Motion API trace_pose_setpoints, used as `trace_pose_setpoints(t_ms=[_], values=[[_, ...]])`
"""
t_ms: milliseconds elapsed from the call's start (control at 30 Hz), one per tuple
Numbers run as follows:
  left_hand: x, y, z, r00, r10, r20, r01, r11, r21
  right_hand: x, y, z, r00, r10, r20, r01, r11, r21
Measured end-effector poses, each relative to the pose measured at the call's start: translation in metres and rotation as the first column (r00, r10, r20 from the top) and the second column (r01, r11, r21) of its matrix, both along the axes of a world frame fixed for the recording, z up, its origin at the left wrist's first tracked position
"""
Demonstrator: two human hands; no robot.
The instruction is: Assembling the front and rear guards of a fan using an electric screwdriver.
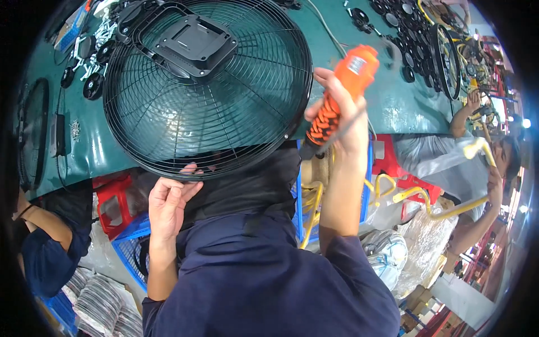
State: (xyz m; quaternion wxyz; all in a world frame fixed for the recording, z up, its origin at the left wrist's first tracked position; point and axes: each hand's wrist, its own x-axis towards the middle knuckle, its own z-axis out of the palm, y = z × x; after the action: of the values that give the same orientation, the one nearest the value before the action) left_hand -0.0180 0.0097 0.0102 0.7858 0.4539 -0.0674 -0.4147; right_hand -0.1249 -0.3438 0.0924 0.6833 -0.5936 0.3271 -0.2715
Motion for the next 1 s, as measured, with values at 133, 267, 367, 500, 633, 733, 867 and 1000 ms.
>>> trace_pose_setpoints(t_ms=[133,267,367,500,633,733,867,1000], values=[[0.001,0.016,0.006,0.987,-0.145,-0.072,0.156,0.969,0.190,-0.045,0.010,0.018,0.707,0.406,0.579,-0.334,0.913,-0.233],[-0.008,0.002,0.018,0.983,-0.182,-0.025,0.184,0.970,0.159,-0.027,0.015,0.077,0.015,0.684,0.730,-0.836,0.409,-0.366],[-0.007,-0.008,0.021,0.969,-0.246,-0.020,0.246,0.969,0.035,-0.031,0.035,0.082,0.444,0.692,0.569,-0.446,0.722,-0.529],[-0.011,-0.015,0.029,0.965,-0.234,-0.123,0.227,0.972,-0.061,-0.022,0.061,0.063,0.411,0.290,0.864,-0.471,0.879,-0.071],[-0.013,-0.025,0.031,0.954,-0.199,-0.224,0.178,0.978,-0.107,0.003,0.111,0.044,0.490,0.266,0.830,-0.267,0.952,-0.148],[-0.016,-0.025,0.028,0.938,-0.181,-0.294,0.131,0.975,-0.182,0.023,0.131,0.040,0.480,0.254,0.840,-0.239,0.959,-0.153],[-0.018,-0.025,0.026,0.910,-0.197,-0.366,0.096,0.957,-0.275,0.030,0.136,0.039,0.467,0.311,0.828,-0.274,0.941,-0.198],[-0.020,-0.025,0.027,0.906,-0.179,-0.383,0.074,0.959,-0.272,0.027,0.135,0.042,0.481,0.341,0.807,-0.281,0.932,-0.227]])
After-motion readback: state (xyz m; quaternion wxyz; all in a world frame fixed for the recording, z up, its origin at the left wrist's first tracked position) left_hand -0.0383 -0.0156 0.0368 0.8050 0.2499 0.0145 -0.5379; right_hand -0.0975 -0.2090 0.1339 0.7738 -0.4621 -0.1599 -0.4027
